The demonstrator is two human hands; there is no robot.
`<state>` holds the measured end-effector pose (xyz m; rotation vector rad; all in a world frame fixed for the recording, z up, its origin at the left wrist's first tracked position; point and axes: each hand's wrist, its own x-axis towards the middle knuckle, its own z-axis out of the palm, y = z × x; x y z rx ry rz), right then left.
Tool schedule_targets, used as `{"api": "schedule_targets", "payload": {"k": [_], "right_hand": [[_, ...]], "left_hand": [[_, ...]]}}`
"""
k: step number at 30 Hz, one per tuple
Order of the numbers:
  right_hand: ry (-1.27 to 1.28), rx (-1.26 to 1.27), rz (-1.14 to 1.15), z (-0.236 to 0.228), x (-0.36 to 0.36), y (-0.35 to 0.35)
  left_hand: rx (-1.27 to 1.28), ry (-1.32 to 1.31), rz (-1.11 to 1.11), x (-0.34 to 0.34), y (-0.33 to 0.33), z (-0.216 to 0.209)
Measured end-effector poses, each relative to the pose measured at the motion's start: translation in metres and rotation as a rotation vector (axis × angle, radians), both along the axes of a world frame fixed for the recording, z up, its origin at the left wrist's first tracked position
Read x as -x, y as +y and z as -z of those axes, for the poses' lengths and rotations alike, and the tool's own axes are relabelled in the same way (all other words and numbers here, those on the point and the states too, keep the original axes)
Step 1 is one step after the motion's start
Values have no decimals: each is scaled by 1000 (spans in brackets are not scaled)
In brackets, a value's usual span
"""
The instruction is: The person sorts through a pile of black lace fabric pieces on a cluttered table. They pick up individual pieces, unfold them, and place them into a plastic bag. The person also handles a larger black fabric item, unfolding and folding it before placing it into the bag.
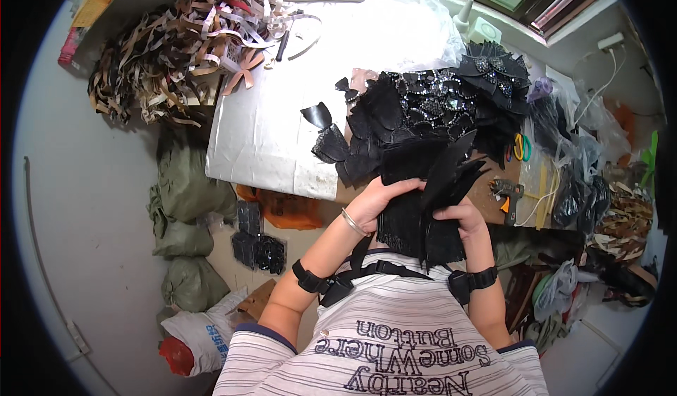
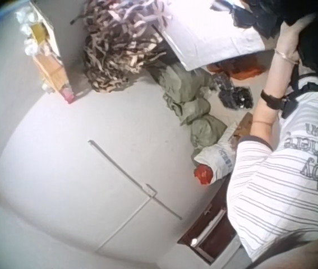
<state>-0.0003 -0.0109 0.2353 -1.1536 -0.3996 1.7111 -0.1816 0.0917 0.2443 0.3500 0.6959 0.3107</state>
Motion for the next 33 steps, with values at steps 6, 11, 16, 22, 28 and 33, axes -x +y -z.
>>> {"api": "schedule_targets", "payload": {"k": [6, 11, 16, 22, 28, 33], "right_hand": [[81, 95, 209, 10, 1, -1], [10, 216, 371, 18, -10, 3], [-46, 175, 408, 9, -16, 10], [-27, 53, 277, -14, 2, 22], [-6, 33, 244, -8, 1, 23], [-26, -11, 258, 6, 3, 25]], "left_hand": [[48, 147, -71, 0, 30, 56], [-273, 389, -162, -21, 94, 145], [-430, 159, 0, -29, 71, 82], [-148, -15, 203, -30, 43, 8], [-271, -22, -94, -24, 30, -7], [-98, -8, -202, -19, 34, -8]]}}
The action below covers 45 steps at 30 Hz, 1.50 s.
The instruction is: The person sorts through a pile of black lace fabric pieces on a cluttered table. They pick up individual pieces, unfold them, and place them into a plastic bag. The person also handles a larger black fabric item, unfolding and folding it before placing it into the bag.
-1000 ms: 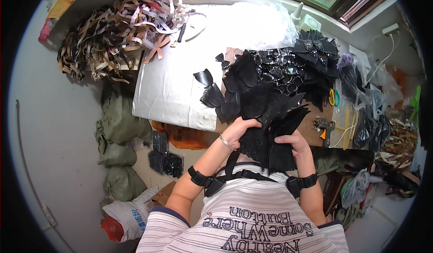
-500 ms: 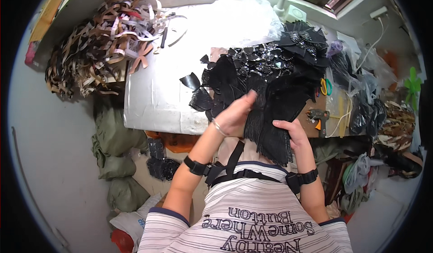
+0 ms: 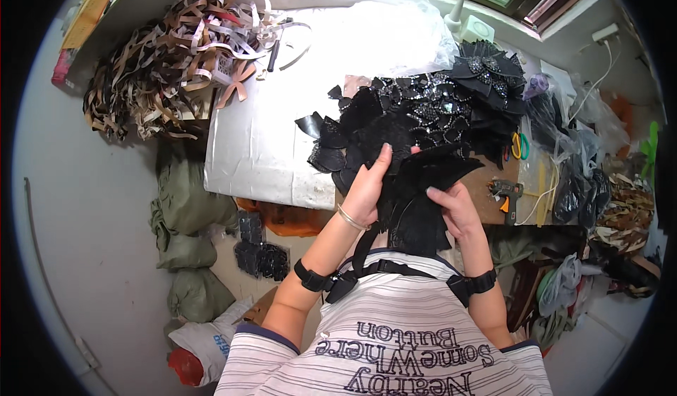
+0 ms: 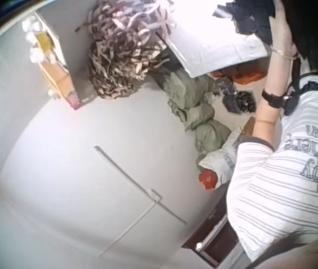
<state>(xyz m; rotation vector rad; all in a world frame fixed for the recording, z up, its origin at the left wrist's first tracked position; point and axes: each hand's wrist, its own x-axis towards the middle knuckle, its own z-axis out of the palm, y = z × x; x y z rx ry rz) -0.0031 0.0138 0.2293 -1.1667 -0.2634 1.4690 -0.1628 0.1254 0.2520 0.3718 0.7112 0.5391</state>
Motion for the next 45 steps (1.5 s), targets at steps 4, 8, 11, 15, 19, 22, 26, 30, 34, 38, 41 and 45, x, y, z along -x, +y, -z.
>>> {"api": "schedule_targets", "payload": {"k": [4, 8, 11, 15, 19, 22, 26, 30, 34, 38, 41, 45], "right_hand": [[93, 20, 112, 12, -6, -1], [122, -60, 74, 1, 2, 1], [-2, -44, -32, -1, 10, -1], [90, 24, 19, 23, 4, -7], [14, -7, 164, 51, -10, -15], [270, -111, 163, 29, -6, -12], [270, -173, 154, 26, -10, -11], [339, -194, 164, 17, -5, -8], [425, -204, 164, 3, 6, -1], [388, -297, 179, 13, 9, -5], [380, -218, 252, 27, 4, -9], [413, -192, 253, 14, 5, -9]], "left_hand": [[104, -20, -28, 4, 2, -8], [-38, -119, -19, 4, 1, -11], [-279, 54, -35, -7, -6, 2], [-200, 0, -117, -12, -5, -1], [-56, -104, -356, 0, 4, 6], [-50, -118, -379, 18, 12, 4], [-348, 320, -133, 41, 33, -5], [-683, 329, 364, 28, 11, -2], [-475, 159, 399, 9, -9, -4], [-286, 87, 358, 2, -12, -6], [-156, 105, 361, 4, -12, -5], [-313, 204, 160, 1, -19, -8]]}}
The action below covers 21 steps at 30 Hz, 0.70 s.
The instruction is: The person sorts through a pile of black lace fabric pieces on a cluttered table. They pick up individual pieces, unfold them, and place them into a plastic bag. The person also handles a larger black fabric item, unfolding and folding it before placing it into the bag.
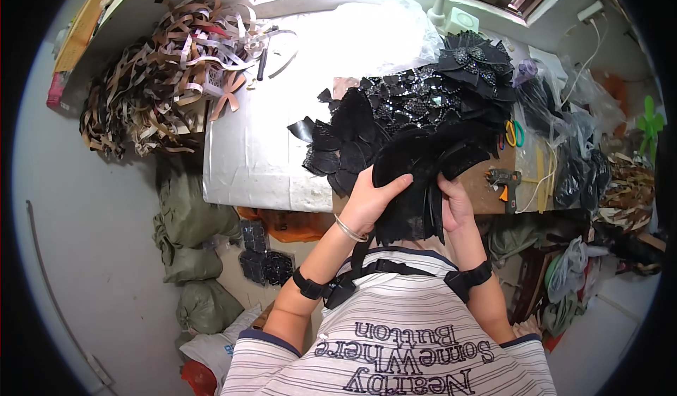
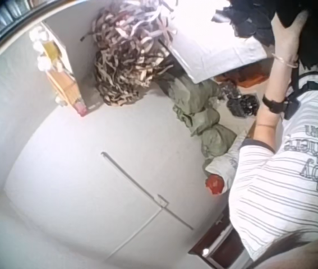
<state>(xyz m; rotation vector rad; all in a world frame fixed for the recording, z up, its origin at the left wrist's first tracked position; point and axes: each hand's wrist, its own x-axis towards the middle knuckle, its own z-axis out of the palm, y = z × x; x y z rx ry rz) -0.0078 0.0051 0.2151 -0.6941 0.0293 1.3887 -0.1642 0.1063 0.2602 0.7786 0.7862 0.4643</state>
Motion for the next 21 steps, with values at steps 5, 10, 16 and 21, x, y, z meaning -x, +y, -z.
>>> {"api": "schedule_targets", "payload": {"k": [5, 10, 16, 21], "right_hand": [[-169, 80, -26, -9, -7, 1], [-236, 122, 45, -15, -9, 4], [-220, 135, 10, -13, -17, 3], [-319, 179, -4, -16, -14, 6]], "left_hand": [[-12, 8, -140, 1, 3, -1], [41, -19, -205, 4, 4, 8], [125, -54, -177, 3, 7, 11], [312, -125, -155, 3, 9, 19]]}}
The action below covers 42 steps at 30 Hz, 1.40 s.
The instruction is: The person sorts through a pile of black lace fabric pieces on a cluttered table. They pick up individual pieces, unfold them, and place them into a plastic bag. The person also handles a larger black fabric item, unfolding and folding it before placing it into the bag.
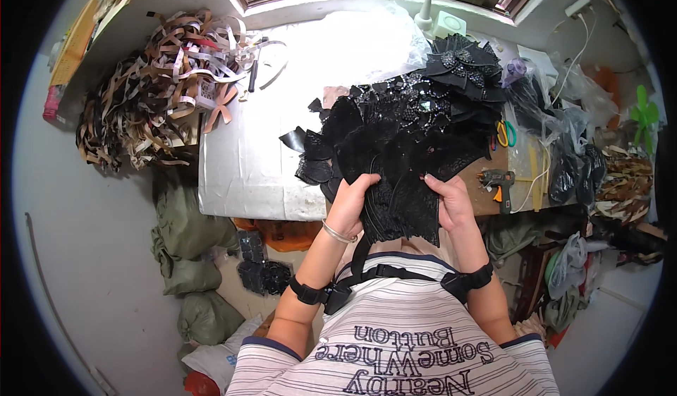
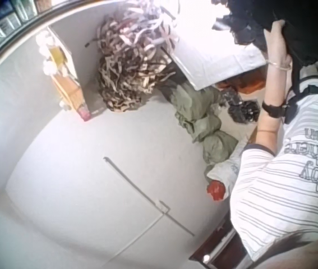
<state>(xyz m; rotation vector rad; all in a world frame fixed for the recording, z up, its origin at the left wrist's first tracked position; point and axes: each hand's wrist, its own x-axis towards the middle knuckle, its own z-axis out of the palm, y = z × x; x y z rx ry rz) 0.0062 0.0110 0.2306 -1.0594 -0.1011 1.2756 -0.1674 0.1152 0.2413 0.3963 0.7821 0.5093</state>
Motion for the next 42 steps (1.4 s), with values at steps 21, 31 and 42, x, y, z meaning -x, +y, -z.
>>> {"api": "schedule_targets", "payload": {"k": [21, 31, 42], "right_hand": [[-698, 173, -174, 39, -197, -40], [-1138, 439, -169, 152, -574, -55], [-1485, 1139, -209, 172, -657, 10]], "left_hand": [[-281, 881, -132, -52, 103, 246], [-359, 1379, -281, -52, 104, 241], [-258, 1257, -499, -99, 29, 181]]}}
